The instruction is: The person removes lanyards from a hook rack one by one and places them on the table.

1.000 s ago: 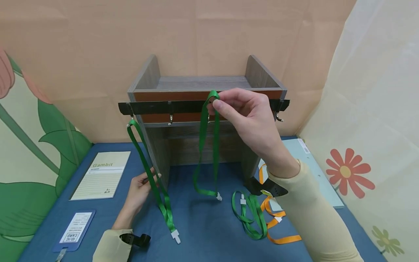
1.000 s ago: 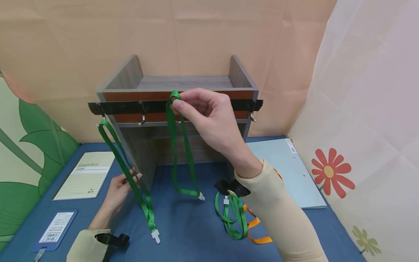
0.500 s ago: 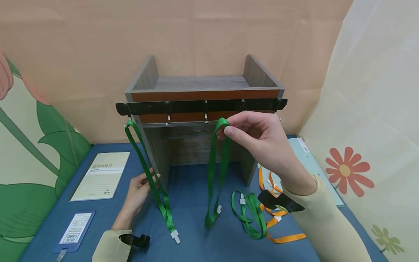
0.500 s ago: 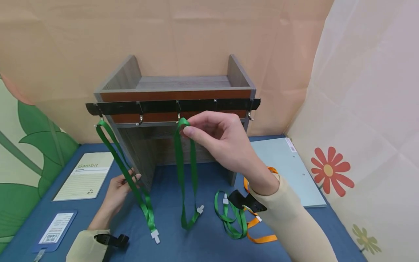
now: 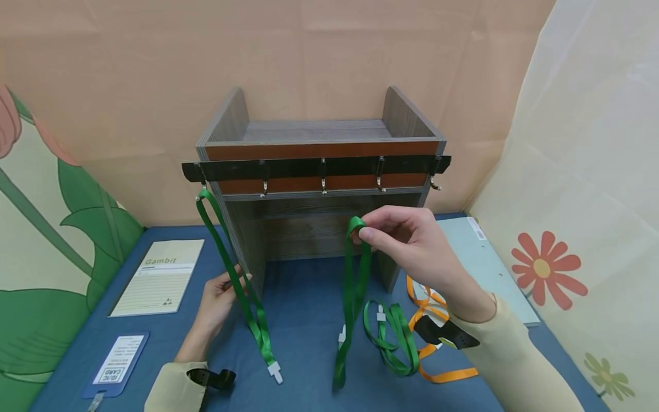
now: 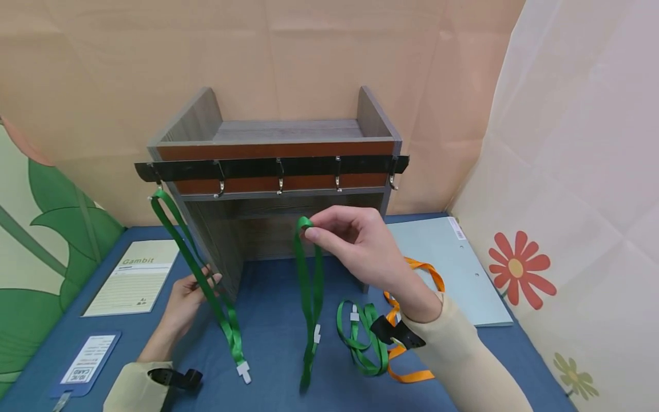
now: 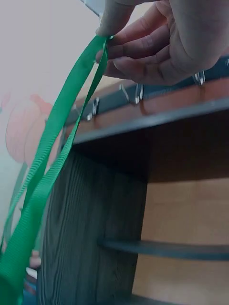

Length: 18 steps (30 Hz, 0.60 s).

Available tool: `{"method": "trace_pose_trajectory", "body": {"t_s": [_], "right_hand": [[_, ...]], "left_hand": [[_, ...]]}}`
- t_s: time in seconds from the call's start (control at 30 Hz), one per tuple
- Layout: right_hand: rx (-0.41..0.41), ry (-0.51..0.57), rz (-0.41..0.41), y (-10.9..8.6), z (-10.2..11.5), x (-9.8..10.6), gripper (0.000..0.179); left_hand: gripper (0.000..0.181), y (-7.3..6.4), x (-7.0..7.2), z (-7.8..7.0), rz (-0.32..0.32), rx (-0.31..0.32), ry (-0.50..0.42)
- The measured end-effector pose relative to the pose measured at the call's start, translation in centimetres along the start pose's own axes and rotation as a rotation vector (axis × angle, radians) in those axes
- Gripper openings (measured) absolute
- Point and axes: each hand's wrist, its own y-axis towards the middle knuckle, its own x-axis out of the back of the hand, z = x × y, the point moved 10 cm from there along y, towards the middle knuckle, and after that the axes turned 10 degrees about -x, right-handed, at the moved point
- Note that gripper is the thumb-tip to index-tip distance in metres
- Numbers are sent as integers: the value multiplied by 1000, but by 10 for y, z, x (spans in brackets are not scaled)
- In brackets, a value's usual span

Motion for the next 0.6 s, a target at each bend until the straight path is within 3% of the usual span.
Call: {"method": "trace_pose_trajectory", "body": {"t_s": [0.23,0.6], "right_hand": [[-63,7,34,4,-35,-9,13],[-156,4,75,-1,-73,-20,12]], "left_hand": [[36,0,0,0,1,4,9],[37,0,1,1,-2,12,13]]}}
